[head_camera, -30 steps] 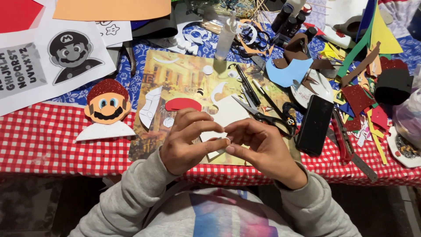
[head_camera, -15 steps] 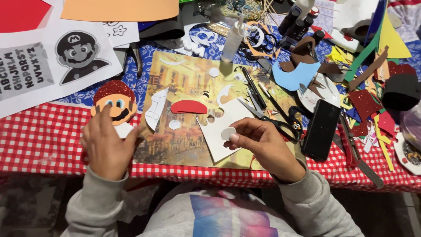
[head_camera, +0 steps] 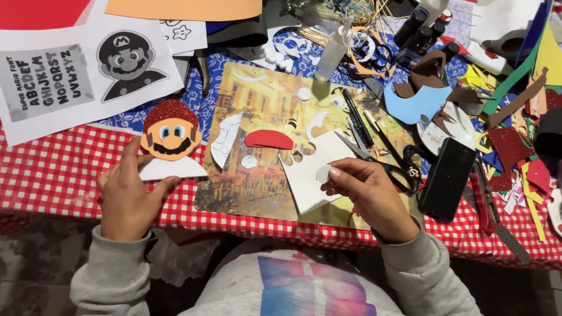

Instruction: Creating a Super Mario figure using foam sheets, scissors, and glue.

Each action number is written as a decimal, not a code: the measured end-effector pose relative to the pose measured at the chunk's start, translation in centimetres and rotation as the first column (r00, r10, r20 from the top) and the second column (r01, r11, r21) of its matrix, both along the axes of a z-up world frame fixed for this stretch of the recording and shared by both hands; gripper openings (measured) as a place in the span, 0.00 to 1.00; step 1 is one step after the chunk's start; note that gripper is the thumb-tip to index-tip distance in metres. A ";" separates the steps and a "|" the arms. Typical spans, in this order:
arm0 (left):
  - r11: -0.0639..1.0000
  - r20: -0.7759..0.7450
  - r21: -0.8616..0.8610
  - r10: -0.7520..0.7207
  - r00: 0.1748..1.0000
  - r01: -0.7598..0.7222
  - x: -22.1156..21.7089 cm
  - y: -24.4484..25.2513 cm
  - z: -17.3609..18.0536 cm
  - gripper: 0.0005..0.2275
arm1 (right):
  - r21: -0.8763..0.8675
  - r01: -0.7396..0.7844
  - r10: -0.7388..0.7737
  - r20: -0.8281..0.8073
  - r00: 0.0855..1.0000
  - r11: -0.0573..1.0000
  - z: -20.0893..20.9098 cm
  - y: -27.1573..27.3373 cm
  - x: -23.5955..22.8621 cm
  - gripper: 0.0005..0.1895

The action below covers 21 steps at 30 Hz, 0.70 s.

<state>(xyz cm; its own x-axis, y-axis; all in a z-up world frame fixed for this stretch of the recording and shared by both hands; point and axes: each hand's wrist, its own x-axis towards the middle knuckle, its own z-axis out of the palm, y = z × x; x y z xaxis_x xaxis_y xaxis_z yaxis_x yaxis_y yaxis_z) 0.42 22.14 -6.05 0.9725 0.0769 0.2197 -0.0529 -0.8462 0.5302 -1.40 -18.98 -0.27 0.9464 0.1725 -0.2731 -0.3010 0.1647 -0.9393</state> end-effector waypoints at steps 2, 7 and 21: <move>0.999 0.035 0.007 -0.032 0.999 0.032 0.0 0.5 0.0 0.42 | -0.013 -0.002 0.002 -0.010 1.000 1.000 -0.2 -0.5 0.0 0.13; 0.986 0.214 0.025 -0.169 0.962 0.168 -0.9 2.1 0.2 0.37 | 0.020 0.036 -0.037 0.029 0.999 0.999 -0.8 -2.0 0.1 0.13; 0.739 0.495 -0.192 -0.496 0.714 0.646 -3.7 -11.0 -1.0 0.30 | -0.044 0.116 -0.105 0.204 0.973 0.992 1.0 -4.2 -0.9 0.12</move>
